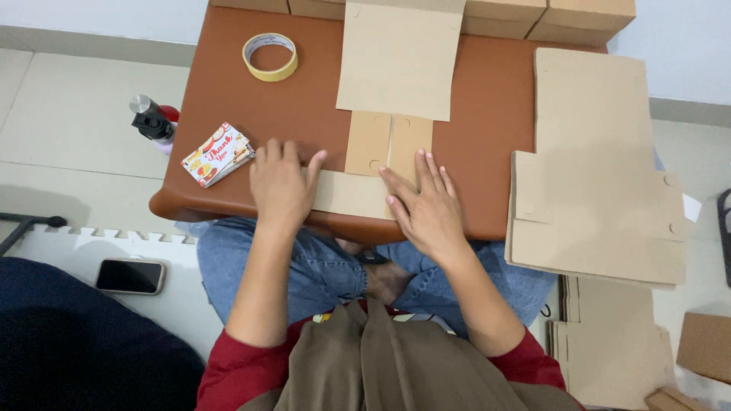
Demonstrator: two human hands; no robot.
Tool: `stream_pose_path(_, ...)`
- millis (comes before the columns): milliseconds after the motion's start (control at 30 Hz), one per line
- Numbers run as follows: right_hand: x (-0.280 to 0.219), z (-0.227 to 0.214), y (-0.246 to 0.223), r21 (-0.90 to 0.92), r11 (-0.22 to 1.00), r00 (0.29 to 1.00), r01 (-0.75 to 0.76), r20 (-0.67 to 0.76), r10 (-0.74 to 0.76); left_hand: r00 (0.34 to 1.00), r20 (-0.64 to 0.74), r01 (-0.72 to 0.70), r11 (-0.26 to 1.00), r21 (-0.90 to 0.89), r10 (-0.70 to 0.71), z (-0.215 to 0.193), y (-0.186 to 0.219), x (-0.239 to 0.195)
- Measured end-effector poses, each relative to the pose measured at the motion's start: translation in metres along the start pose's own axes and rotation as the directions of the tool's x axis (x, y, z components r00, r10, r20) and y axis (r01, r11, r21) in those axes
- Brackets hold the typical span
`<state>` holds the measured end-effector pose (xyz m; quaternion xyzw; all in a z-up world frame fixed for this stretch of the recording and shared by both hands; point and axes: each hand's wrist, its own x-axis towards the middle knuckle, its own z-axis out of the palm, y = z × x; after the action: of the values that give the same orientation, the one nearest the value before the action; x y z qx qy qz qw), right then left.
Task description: Assembling a small cardboard box from a flat template by folding and tucking flaps.
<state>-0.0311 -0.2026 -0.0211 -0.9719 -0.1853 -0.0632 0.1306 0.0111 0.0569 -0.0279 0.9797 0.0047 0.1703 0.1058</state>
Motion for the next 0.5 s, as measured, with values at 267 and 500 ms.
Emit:
stream_pose_path(267, 0.003, -0.006, -0.004, 0.038, 0.999, 1.0, 0.003, 0.003, -0.004, 0.984, 0.169, 0.05, 0.81, -0.585, 0.061, -0.031, 0.012, -0.046)
stream_pose_path(500, 0.008, -0.006, -0.003, -0.029, 0.997, 0.996, 0.068, -0.056, -0.07, 0.813, 0.079, -0.538, 0.795, -0.281, 0.577, -0.015, 0.04, -0.067)
